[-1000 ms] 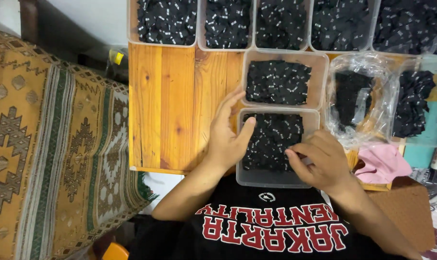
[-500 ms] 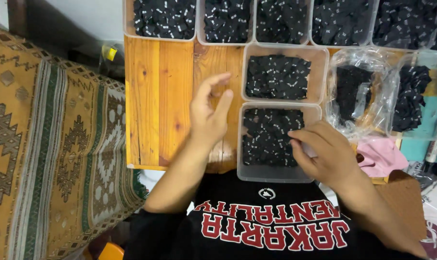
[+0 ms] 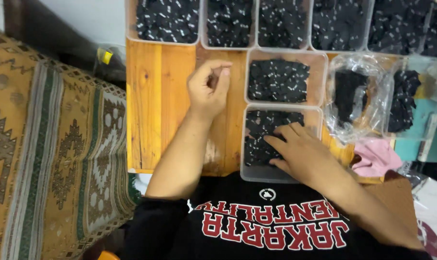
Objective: Inspecting and sorting small black plastic buckles into clear plastic containers on a wooden table.
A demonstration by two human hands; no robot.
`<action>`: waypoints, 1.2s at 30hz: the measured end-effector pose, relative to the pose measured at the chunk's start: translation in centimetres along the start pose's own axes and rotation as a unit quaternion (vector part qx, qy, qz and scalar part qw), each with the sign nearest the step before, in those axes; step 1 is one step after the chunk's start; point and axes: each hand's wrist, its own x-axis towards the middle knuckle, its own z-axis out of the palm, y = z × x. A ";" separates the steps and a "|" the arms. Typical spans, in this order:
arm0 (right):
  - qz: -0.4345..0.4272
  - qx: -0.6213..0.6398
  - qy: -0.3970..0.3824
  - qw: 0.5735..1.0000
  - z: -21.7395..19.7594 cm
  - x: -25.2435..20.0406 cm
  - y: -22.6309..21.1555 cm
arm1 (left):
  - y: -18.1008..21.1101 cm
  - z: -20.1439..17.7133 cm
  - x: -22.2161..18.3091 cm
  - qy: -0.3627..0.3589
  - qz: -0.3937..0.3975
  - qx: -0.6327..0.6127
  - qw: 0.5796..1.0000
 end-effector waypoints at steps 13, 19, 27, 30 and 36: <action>-0.011 0.226 0.352 0.908 1.5 -3.7 1.3 | -1.0 -0.1 0.8 -0.023 0.044 -0.005 0.999; 0.037 0.238 0.551 0.799 8.4 -8.3 2.7 | 0.7 -0.3 0.3 -0.034 -0.018 -0.022 0.999; -0.036 0.149 0.602 0.783 15.3 -8.4 5.0 | 1.0 0.4 0.0 -0.049 0.000 -0.022 0.999; 0.017 0.129 0.561 0.818 14.9 -8.8 3.9 | 0.2 0.4 0.0 -0.031 0.024 -0.033 0.999; 0.025 0.128 0.566 0.814 13.7 -8.4 3.8 | -0.3 -0.3 -0.4 0.000 0.020 -0.028 0.999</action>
